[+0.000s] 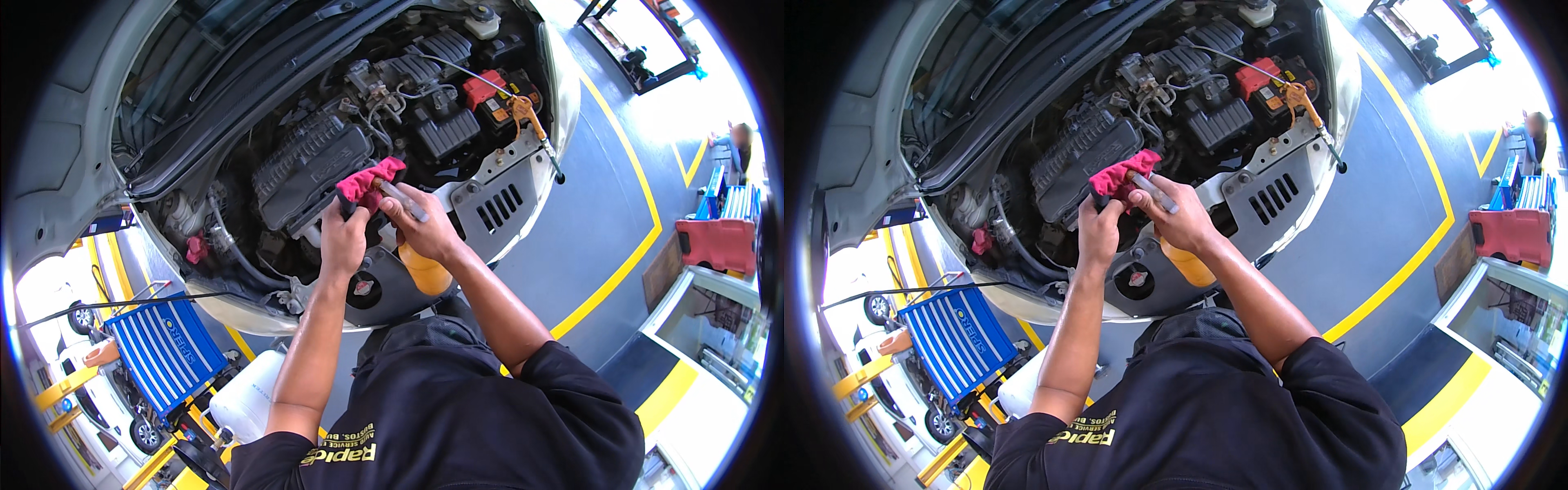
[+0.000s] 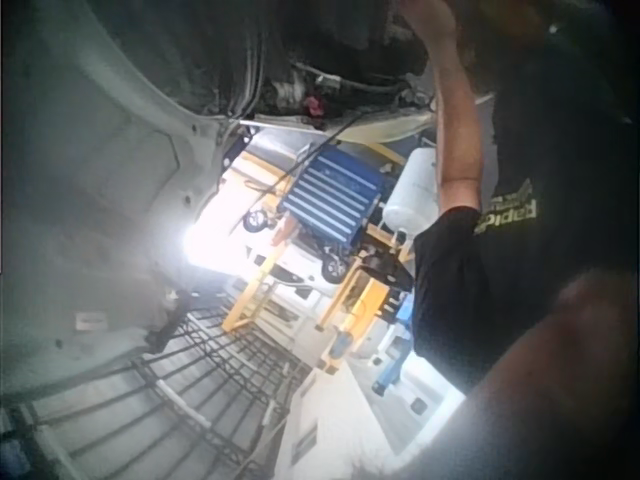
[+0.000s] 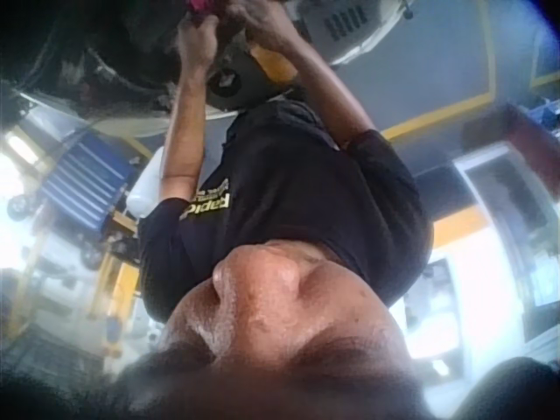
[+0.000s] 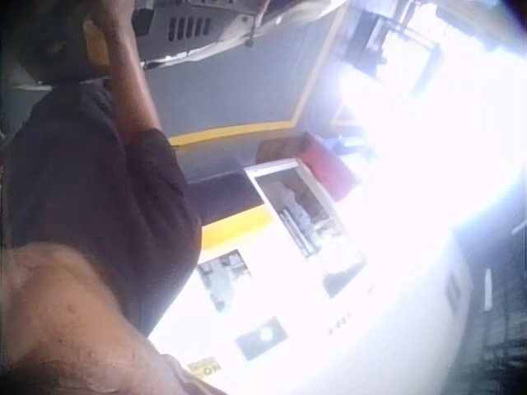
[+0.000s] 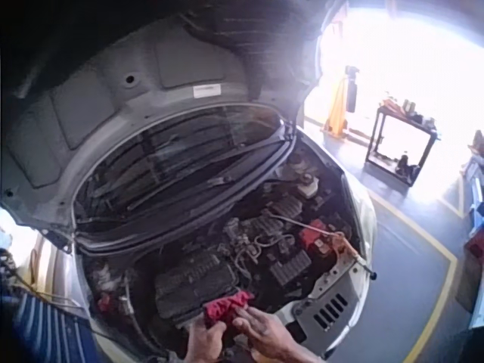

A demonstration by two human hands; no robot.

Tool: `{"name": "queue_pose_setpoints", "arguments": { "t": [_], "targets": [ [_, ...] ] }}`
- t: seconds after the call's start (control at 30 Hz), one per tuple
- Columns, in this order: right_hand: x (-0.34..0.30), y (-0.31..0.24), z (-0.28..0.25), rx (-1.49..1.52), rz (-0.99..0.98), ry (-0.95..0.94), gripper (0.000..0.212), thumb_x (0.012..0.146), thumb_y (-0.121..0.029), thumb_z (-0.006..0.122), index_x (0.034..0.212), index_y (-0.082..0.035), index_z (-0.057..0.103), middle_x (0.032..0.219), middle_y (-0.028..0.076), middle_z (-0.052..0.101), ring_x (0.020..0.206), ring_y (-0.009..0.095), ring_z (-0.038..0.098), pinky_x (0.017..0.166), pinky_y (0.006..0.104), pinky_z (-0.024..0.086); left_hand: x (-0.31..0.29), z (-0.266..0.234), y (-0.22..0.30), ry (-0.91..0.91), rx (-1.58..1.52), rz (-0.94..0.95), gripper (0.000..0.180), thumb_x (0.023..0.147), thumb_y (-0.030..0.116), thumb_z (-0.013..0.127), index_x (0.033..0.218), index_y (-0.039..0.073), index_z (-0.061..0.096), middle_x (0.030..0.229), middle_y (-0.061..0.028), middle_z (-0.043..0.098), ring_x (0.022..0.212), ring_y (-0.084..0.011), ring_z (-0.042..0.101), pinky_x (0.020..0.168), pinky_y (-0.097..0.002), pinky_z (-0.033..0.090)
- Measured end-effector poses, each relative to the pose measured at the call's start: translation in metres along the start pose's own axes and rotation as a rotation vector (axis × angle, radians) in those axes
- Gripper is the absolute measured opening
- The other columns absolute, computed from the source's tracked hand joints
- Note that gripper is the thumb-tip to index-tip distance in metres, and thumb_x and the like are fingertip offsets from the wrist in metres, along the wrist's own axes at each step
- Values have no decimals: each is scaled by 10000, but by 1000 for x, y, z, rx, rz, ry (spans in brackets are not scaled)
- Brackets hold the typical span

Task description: The person checks the engine oil level using the dipstick, wipes it with a cloth, and reinserts it. They then pour oil from a yellow bottle into the engine and check the tire pressure using a gauge on two front tires.

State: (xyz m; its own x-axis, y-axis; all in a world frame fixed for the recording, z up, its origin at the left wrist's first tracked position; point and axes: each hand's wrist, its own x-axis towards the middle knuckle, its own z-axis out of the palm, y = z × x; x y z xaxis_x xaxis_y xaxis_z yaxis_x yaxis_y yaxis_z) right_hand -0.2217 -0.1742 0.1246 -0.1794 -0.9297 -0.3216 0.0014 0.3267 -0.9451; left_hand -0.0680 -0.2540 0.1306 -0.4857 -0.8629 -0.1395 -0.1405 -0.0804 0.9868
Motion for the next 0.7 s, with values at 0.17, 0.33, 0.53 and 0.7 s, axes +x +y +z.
{"name": "queue_pose_setpoints", "arguments": {
  "t": [0.17,0.33,0.53,0.7],
  "targets": [
    [4,6,-2,71,-59,4,607,982,-609,629,1148,-26,654,775,115,668,563,196,668,556,339,518,1,2,4,-4,10,-5,354,898,9,513,1202,-39,689,1070,-72,732,962,-151,658,893,-303,510],
    [5,7,0,21,-65,-3,632,977,-612,633,1202,-22,652,772,114,654,576,194,666,549,342,507,-2,3,15,-36,-28,-10,378,904,-12,487,1228,-49,679,1121,-79,727,1023,-154,661,939,-300,509],
    [9,8,7,29,-32,0,635,978,-613,631,1224,-28,650,763,115,656,572,191,663,545,350,509,-8,-5,-7,-23,-29,104,393,926,11,504,1291,-36,643,1175,-83,709,1061,-155,655,960,-301,504],
    [24,24,17,-265,34,66,650,971,-664,604,1134,-35,644,692,71,615,528,162,642,530,322,508,-56,-43,-65,326,-289,-356,301,923,68,544,1192,7,662,1089,-59,700,1004,-176,665,934,-332,512]
  ]
}}
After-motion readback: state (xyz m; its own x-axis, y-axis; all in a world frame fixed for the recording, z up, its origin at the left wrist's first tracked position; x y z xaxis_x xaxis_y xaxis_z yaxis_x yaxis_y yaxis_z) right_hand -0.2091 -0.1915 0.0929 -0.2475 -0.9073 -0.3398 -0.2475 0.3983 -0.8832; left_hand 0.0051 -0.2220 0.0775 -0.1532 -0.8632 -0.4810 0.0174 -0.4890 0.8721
